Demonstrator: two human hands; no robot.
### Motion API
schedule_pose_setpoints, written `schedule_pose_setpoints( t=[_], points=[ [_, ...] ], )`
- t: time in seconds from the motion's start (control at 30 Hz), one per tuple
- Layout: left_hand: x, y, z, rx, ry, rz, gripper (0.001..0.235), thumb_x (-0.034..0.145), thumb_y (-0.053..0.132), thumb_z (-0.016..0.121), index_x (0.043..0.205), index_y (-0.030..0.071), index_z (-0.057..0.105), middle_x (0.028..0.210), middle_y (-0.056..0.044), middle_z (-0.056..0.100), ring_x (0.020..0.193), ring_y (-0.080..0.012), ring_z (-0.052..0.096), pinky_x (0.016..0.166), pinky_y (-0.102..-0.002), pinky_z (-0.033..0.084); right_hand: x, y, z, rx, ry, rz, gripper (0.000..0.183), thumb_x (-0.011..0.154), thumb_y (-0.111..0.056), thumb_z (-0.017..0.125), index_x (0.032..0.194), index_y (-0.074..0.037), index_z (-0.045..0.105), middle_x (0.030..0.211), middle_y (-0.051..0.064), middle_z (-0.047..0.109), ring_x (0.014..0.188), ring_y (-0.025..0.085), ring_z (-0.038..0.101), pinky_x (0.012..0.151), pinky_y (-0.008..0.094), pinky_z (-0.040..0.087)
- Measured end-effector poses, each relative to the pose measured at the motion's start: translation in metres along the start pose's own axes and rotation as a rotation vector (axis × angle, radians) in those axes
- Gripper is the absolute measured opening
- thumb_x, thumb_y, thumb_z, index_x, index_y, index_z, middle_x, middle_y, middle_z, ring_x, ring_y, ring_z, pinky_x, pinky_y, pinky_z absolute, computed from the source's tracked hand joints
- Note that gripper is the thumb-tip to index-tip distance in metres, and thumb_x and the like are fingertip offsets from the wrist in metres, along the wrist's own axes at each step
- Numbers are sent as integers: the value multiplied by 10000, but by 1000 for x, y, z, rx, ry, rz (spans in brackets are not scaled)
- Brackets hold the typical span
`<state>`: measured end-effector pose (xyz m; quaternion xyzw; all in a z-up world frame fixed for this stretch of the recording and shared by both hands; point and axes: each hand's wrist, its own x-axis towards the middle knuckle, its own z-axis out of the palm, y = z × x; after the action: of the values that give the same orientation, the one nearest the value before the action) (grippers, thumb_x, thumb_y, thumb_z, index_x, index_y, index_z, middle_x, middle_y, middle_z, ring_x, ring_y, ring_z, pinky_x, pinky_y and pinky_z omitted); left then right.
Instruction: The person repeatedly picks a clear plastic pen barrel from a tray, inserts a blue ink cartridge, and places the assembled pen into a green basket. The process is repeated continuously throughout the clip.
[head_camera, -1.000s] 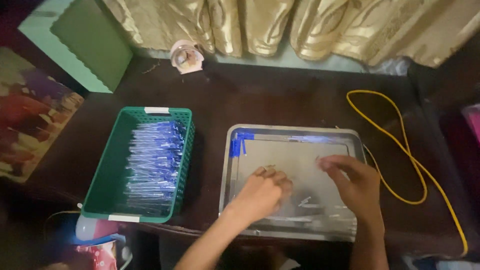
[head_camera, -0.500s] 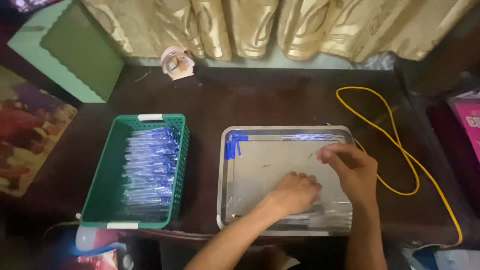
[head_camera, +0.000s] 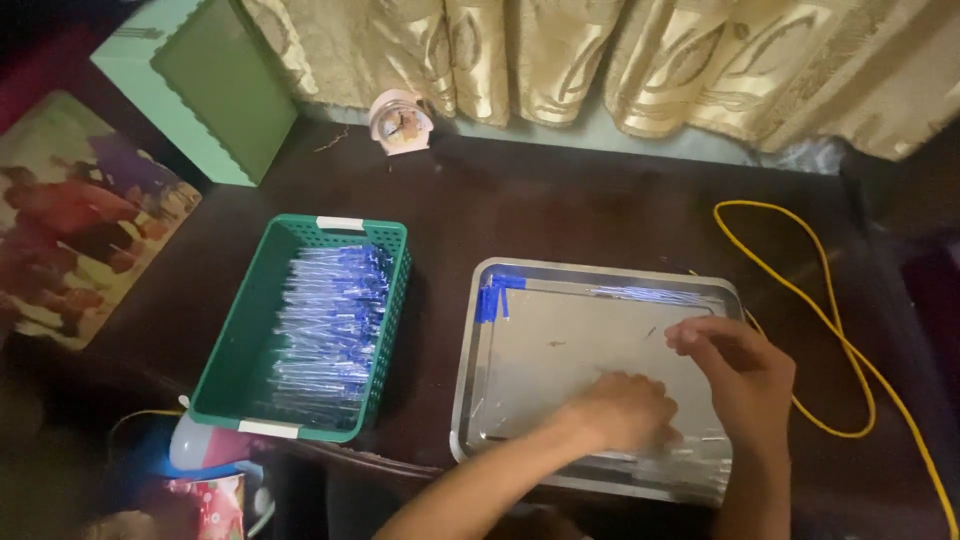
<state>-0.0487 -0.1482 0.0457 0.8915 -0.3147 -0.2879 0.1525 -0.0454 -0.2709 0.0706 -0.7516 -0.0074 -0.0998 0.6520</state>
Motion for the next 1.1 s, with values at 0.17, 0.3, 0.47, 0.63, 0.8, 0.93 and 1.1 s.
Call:
schedule_pose_setpoints(
  t=[0.17, 0.3, 0.47, 0.63, 0.8, 0.93, 1.1],
  points=[
    [0, -1, 3, 44, -6, 56, 401, 1007, 350, 506, 1248, 84, 684, 1237, -141, 676, 1188, -339, 620, 876, -480, 539, -4, -4, 1, -44, -23, -70, 39, 932, 10, 702, 910, 3, 733, 883, 128, 746, 846, 190, 700, 838, 294, 578],
    [-15, 13, -17, 68, -135, -4, 391, 1033, 245, 462, 1323, 67, 654, 1317, -116, 664, 1167, -306, 651, 854, -422, 580, -9, -16, 5, -189, 11, -61, 67, 921, -21, 726, 867, -15, 766, 866, 84, 760, 845, 137, 692, 847, 258, 541],
    [-12, 11, -17, 121, -94, -5, 367, 992, 279, 541, 1141, 24, 759, 1138, -127, 768, 1027, -317, 736, 850, -415, 576, -3, -1, 0, -208, 33, -33, 61, 917, -70, 744, 898, -28, 784, 890, 86, 782, 884, 134, 706, 867, 271, 545],
    [-19, -28, -13, 58, 24, 98, 544, 943, 485, 514, 1077, 15, 753, 1110, -144, 750, 1051, -332, 701, 1009, -478, 506, -9, -5, -9, -210, 60, -99, 57, 958, -55, 727, 913, -40, 757, 917, 79, 765, 925, 146, 714, 929, 276, 538],
    [-26, -124, -21, -255, 381, 61, 272, 962, 263, 561, 1059, 111, 764, 1104, -76, 783, 990, -250, 728, 885, -386, 525, -10, -19, -13, -73, 145, -25, 17, 904, -6, 749, 914, -21, 746, 878, 95, 739, 862, 144, 674, 840, 269, 539],
    [-57, -158, -43, -462, 545, 32, 150, 973, 168, 554, 1104, 149, 624, 959, -45, 703, 841, -188, 651, 764, -330, 471, 5, 25, -6, -321, -102, -5, 97, 861, -172, 782, 937, -118, 809, 995, 9, 808, 937, 99, 698, 928, 258, 500],
    [-52, -179, -28, -384, 871, -77, 161, 1048, 193, 466, 1158, 141, 571, 1103, -86, 727, 964, -330, 692, 779, -438, 483, -16, 47, 43, -576, -849, -318, 332, 908, -310, 740, 1197, -148, 715, 1100, 20, 721, 1056, 203, 668, 941, 371, 505]
  ],
)
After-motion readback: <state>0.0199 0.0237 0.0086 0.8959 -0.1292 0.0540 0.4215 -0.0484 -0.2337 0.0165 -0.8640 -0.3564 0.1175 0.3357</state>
